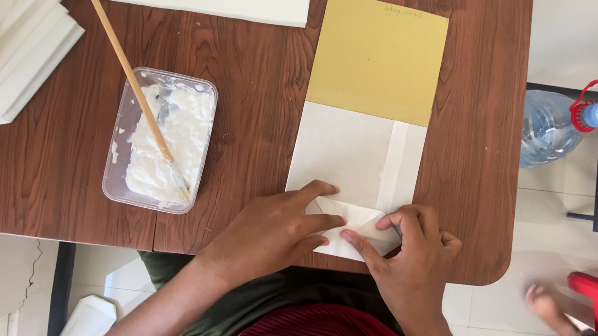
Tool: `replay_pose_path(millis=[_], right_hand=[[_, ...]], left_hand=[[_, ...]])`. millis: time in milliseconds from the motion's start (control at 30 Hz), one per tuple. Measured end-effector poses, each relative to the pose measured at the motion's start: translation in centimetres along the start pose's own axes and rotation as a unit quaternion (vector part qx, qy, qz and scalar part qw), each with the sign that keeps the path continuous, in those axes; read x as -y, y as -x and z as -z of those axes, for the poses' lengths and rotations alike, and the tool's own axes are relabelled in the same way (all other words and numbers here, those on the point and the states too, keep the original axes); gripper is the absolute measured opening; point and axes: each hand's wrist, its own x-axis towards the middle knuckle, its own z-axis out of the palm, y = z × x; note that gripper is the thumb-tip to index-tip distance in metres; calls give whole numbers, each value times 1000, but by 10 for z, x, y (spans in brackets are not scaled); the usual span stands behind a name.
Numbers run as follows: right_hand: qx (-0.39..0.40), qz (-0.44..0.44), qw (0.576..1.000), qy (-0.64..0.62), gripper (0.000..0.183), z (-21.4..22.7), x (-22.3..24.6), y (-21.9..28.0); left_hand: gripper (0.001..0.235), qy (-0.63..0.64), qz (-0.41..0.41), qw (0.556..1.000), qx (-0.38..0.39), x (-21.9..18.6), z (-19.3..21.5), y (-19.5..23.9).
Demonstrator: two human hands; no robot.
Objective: The person applies white adhesive to folded white paper using a brush and presses the edges together. They then place a yellow cardboard template over the paper and smooth it down.
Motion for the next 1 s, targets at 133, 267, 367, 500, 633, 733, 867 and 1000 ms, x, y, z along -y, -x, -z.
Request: replay_pose_path(millis=[133,267,367,500,633,733,867,1000], right_hand=[[42,-2,999,-16,51,5,-5,-2],[98,15,994,-36,47,15,-21,-6],[184,-20,981,-67,43,23,-29,-9],[191,21,976,-100,42,28,-35,-11],[213,27,971,-107,43,33,-35,-13],[217,39,973,-69,48,38,-28,-13],[126,55,989,-58,49,21,-11,-12],[42,40,998,-12,48,10,3,-14]], left_hand=[[35,-25,-7,998,56,4,10,-6],[36,-22,-29,997,73,11,14,-10],[42,-10,-25,993,111,13,19,-11],[46,13,-5,990,139,13,22,-10],[50,48,28,981,183,11,28,-13],[49,47,13,986,158,11,26,-13],[39,26,-19,997,67,12,8,-6],[52,-46,-37,998,-9,13,-4,-4]])
